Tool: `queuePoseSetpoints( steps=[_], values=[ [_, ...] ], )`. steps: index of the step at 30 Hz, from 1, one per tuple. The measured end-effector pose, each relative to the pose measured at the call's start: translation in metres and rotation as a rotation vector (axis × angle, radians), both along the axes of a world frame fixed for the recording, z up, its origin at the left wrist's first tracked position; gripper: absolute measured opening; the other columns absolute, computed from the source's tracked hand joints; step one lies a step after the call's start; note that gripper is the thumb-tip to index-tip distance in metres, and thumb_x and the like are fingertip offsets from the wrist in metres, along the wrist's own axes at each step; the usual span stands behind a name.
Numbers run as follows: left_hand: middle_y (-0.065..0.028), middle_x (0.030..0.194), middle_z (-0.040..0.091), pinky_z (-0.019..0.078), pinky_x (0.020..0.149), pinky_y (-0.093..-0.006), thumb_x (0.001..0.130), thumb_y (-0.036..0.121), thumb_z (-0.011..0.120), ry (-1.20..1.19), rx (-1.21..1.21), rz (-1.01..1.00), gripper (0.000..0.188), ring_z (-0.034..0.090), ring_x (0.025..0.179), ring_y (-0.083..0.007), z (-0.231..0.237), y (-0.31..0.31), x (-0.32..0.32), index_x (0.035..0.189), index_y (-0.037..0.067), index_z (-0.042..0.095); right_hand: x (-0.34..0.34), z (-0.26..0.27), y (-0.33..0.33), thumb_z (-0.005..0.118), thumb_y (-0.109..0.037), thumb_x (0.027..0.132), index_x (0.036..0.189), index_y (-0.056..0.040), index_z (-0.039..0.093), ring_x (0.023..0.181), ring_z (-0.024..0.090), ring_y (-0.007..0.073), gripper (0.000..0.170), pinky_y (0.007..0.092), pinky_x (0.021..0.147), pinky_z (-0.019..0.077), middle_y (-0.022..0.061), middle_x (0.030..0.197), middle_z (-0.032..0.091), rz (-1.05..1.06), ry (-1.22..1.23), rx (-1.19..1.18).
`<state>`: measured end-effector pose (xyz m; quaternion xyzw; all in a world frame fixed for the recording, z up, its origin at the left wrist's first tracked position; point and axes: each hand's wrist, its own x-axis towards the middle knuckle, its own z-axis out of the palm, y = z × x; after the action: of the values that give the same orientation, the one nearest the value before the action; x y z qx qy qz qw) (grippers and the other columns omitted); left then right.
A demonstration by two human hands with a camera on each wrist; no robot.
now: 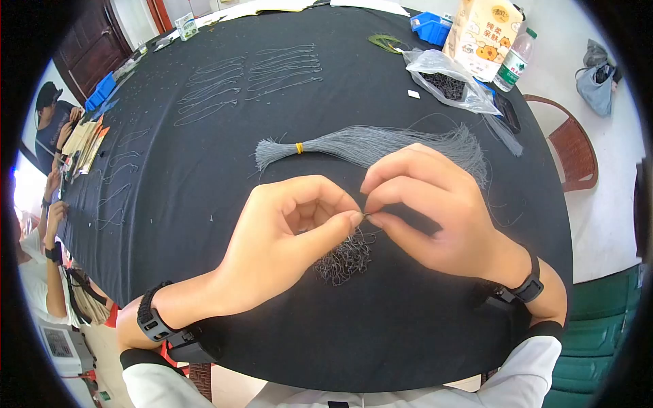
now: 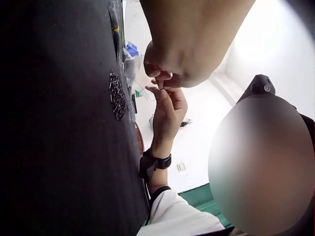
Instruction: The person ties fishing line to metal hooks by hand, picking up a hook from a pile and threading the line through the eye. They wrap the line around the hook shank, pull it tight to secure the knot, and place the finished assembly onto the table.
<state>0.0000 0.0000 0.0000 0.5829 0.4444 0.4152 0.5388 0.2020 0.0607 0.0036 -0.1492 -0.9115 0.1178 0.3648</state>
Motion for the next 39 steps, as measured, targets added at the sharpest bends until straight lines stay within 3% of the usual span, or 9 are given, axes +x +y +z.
queuePoseSetpoints(
  steps=[6, 17, 20, 23, 26, 27, 29, 35, 39],
  values=[
    [-0.0020, 0.082, 0.064, 0.0412, 0.060, -0.0158, 0.089, 0.004, 0.061, -0.089, -0.068, 0.011, 0.007, 0.056, 0.071, -0.0022, 0.001, 0.000, 0.002, 0.094, -0.002, 0.063, -0.003, -0.002, -0.001, 0.071, -0.002, 0.066, 0.081, -0.0030, 0.059, 0.078, 0.059, 0.0250, 0.019, 0.0338, 0.066, 0.0500, 0.0072, 0.089, 0.060, 0.001, 0.009, 0.102],
    [-0.0025, 0.079, 0.065, 0.0366, 0.053, -0.0162, 0.088, 0.006, 0.064, -0.047, -0.110, -0.003, 0.008, 0.052, 0.063, -0.0015, 0.003, 0.003, 0.000, 0.093, -0.001, 0.064, -0.002, -0.007, 0.002, 0.066, -0.007, 0.064, 0.078, -0.0002, 0.061, 0.081, 0.061, 0.0230, 0.016, 0.0334, 0.068, 0.0515, 0.0070, 0.088, 0.060, -0.003, -0.009, 0.389],
    [-0.0026, 0.079, 0.065, 0.0366, 0.053, -0.0165, 0.087, 0.006, 0.064, -0.064, -0.103, -0.025, 0.009, 0.051, 0.062, -0.0019, 0.002, 0.004, -0.001, 0.094, -0.001, 0.065, -0.002, -0.008, 0.002, 0.067, -0.007, 0.064, 0.077, 0.0002, 0.062, 0.082, 0.061, 0.0231, 0.016, 0.0332, 0.070, 0.0523, 0.0074, 0.090, 0.061, 0.014, -0.004, 0.387],
    [-0.0050, 0.087, 0.067, 0.0486, 0.074, -0.0215, 0.089, 0.006, 0.062, -0.079, -0.161, -0.084, 0.014, 0.061, 0.081, -0.0075, 0.005, 0.006, -0.005, 0.097, -0.005, 0.065, -0.001, -0.009, 0.002, 0.067, -0.008, 0.064, 0.077, 0.0000, 0.062, 0.083, 0.062, 0.0232, 0.016, 0.0335, 0.071, 0.0528, 0.0075, 0.090, 0.061, 0.026, 0.003, 0.394],
    [-0.0047, 0.087, 0.066, 0.0488, 0.074, -0.0221, 0.089, 0.006, 0.062, -0.124, -0.183, -0.092, 0.015, 0.061, 0.082, -0.0079, 0.004, 0.005, -0.005, 0.098, -0.005, 0.065, -0.001, -0.009, 0.002, 0.067, -0.008, 0.065, 0.078, -0.0002, 0.062, 0.082, 0.062, 0.0234, 0.016, 0.0336, 0.070, 0.0527, 0.0075, 0.091, 0.061, 0.029, 0.007, 0.386],
    [-0.0037, 0.084, 0.065, 0.0442, 0.067, -0.0202, 0.089, 0.007, 0.062, -0.126, -0.175, -0.085, 0.014, 0.057, 0.075, -0.0056, 0.003, 0.005, -0.004, 0.097, -0.004, 0.065, -0.001, -0.009, 0.002, 0.068, -0.007, 0.065, 0.078, -0.0004, 0.062, 0.082, 0.062, 0.0235, 0.016, 0.0336, 0.069, 0.0525, 0.0075, 0.091, 0.061, 0.025, 0.005, 0.368],
    [-0.0017, 0.080, 0.063, 0.0349, 0.052, -0.0166, 0.089, 0.007, 0.063, -0.129, -0.159, -0.071, 0.012, 0.048, 0.061, -0.0010, 0.001, 0.005, -0.002, 0.097, -0.002, 0.064, 0.000, -0.007, 0.000, 0.068, -0.006, 0.067, 0.080, -0.0008, 0.062, 0.081, 0.063, 0.0239, 0.015, 0.0333, 0.068, 0.0522, 0.0076, 0.093, 0.062, 0.005, -0.013, 0.287],
    [-0.0010, 0.081, 0.063, 0.0359, 0.054, -0.0158, 0.089, 0.006, 0.063, -0.057, -0.145, -0.049, 0.010, 0.049, 0.063, -0.0005, 0.005, 0.005, -0.002, 0.096, -0.002, 0.064, 0.007, -0.011, 0.002, 0.069, -0.001, 0.077, 0.085, -0.0012, 0.064, 0.074, 0.064, 0.0268, 0.010, 0.0311, 0.065, 0.0506, 0.0106, 0.083, 0.063, 0.003, 0.052, -0.222],
    [-0.0005, 0.081, 0.063, 0.0391, 0.057, -0.0150, 0.088, 0.006, 0.064, -0.026, -0.103, -0.043, 0.010, 0.053, 0.068, -0.0011, 0.005, 0.004, -0.002, 0.095, -0.002, 0.064, 0.009, -0.010, -0.003, 0.065, -0.007, 0.086, 0.088, 0.0002, 0.065, 0.077, 0.065, 0.0149, 0.008, 0.0283, 0.068, 0.0508, 0.0075, 0.085, 0.068, -0.005, 0.075, -0.737]
  ],
)
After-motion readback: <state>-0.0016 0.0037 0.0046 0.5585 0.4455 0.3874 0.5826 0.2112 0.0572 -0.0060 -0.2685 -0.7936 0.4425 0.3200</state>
